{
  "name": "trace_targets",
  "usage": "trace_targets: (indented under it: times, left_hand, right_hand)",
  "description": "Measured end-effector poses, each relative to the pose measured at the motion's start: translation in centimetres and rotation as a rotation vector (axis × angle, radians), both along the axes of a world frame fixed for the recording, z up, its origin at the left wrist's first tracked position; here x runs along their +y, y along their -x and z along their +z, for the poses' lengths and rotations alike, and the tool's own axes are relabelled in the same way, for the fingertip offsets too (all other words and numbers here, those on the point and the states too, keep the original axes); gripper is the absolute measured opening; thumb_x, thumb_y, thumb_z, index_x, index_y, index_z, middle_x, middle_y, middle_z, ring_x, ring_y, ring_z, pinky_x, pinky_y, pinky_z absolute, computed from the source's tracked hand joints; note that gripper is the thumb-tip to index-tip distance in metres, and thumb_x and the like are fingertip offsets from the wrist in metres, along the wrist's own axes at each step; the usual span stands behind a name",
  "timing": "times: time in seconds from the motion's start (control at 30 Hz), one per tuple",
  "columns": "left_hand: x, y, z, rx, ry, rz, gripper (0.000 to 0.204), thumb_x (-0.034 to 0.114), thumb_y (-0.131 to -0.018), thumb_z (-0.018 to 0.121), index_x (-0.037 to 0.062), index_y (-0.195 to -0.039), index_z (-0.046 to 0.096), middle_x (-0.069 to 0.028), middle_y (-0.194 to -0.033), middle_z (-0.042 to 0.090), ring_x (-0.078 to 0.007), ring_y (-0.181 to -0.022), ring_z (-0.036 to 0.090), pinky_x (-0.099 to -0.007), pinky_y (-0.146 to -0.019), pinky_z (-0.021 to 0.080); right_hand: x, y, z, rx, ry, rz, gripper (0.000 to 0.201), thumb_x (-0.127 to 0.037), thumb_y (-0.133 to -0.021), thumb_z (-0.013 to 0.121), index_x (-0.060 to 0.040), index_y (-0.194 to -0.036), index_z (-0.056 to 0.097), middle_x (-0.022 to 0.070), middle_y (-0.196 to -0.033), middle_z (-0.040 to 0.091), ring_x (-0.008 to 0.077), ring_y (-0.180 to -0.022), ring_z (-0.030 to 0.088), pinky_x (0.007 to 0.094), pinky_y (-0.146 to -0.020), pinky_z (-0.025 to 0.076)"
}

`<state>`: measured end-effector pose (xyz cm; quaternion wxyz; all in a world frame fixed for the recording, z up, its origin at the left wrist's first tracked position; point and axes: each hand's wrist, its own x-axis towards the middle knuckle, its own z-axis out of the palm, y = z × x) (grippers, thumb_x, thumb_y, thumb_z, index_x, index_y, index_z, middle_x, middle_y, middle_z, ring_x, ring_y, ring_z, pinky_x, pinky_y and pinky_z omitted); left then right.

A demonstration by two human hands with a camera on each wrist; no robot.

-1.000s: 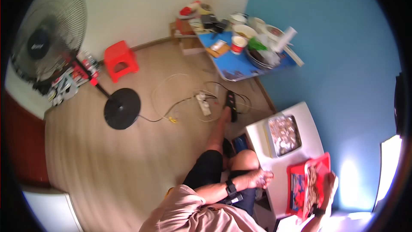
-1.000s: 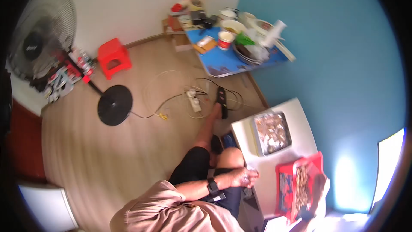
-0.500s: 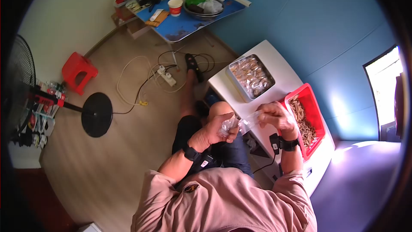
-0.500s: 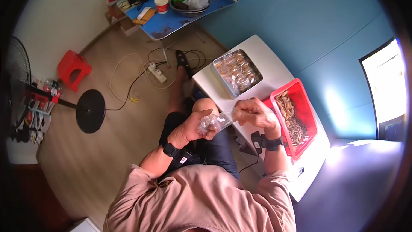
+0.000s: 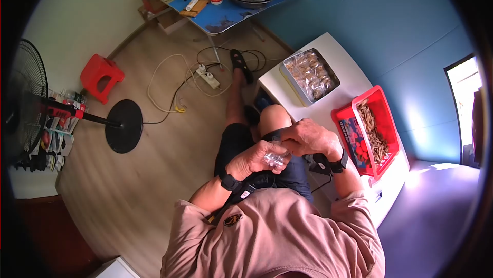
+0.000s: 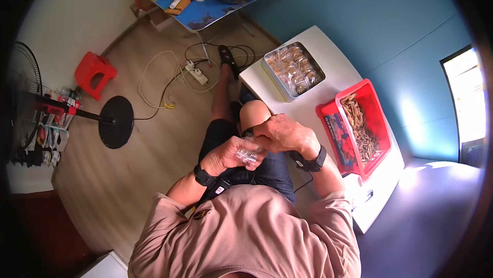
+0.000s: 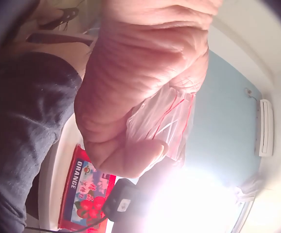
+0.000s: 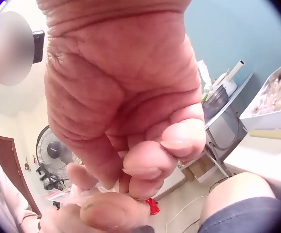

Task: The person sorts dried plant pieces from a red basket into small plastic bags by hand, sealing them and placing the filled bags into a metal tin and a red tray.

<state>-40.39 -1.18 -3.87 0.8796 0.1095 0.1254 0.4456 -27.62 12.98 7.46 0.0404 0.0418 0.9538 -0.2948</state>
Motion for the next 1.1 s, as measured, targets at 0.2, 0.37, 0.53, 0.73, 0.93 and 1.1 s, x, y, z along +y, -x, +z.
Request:
trace_targets:
  times: [0.2, 0.37, 0.53, 0.73, 0.93, 1.1]
  left_hand:
    - [-0.3, -0.2, -0.7, 0.091, -0.04, 0.0, 0.025, 0.015, -0.087, 0.06, -0.0043, -0.103, 0.06, -0.0094, -0.081, 0.062, -0.0171, -0.066, 0.058, -0.0298, -0.06, 0.047]
    - [0.0, -0.1, 0.1, 0.136, 0.008, -0.017, 0.026, 0.011, -0.085, 0.059, -0.0057, -0.104, 0.06, -0.0147, -0.089, 0.066, -0.0255, -0.08, 0.066, -0.0385, -0.073, 0.054]
    - [0.2, -0.2, 1.2, 0.072, 0.103, 0.001, 0.029, 0.008, -0.083, 0.057, -0.0051, -0.108, 0.059, -0.0177, -0.095, 0.068, -0.0315, -0.088, 0.068, -0.0454, -0.083, 0.056]
    - [0.6, 0.0, -0.5, 0.033, 0.061, 0.016, 0.023, 0.008, -0.085, 0.057, -0.0029, -0.105, 0.06, -0.0132, -0.085, 0.065, -0.0295, -0.081, 0.068, -0.0461, -0.082, 0.056]
    - [0.5, 0.6, 0.0, -0.017, 0.057, -0.007, 0.02, 0.013, -0.086, 0.062, 0.0007, -0.102, 0.06, -0.0106, -0.083, 0.063, -0.0275, -0.079, 0.068, -0.0451, -0.079, 0.057]
    - [0.2, 0.3, -0.4, 0.003, -0.006, -0.081, 0.022, 0.016, -0.085, 0.066, 0.0015, -0.1, 0.06, -0.0111, -0.084, 0.063, -0.0262, -0.078, 0.067, -0.0441, -0.077, 0.058]
  right_hand:
    - [0.2, -0.5, -0.1, -0.048, 0.035, -0.037, 0.006, -0.012, -0.073, 0.064, -0.008, -0.073, 0.06, 0.0107, -0.061, 0.062, 0.0323, -0.06, 0.062, 0.0402, -0.055, 0.047]
    - [-0.1, -0.9, -0.3, -0.045, 0.104, -0.087, 0.005, -0.013, -0.077, 0.064, -0.0085, -0.076, 0.062, 0.0067, -0.059, 0.062, 0.027, -0.06, 0.065, 0.0379, -0.055, 0.048]
    - [0.2, -1.3, -2.2, 0.031, 0.155, -0.113, 0.007, -0.012, -0.079, 0.064, -0.0067, -0.083, 0.063, 0.0082, -0.063, 0.063, 0.0262, -0.061, 0.066, 0.0367, -0.057, 0.05]
    - [0.4, -1.6, -2.3, -0.016, 0.346, -0.247, 0.038, -0.016, -0.081, 0.069, -0.0039, -0.115, 0.058, 0.0109, -0.08, 0.067, 0.023, -0.066, 0.068, 0.0354, -0.06, 0.052]
    - [0.8, -2.3, -4.1, -0.078, 0.672, -0.288, 0.061, -0.026, -0.079, 0.078, -0.0029, -0.13, 0.053, 0.0125, -0.101, 0.066, 0.0192, -0.082, 0.067, 0.0308, -0.071, 0.053]
    - [1.0, -1.8, -5.0, -0.187, 0.908, -0.173, 0.07, -0.032, -0.074, 0.084, -0.0003, -0.129, 0.054, 0.011, -0.11, 0.065, 0.0181, -0.093, 0.064, 0.0322, -0.08, 0.053]
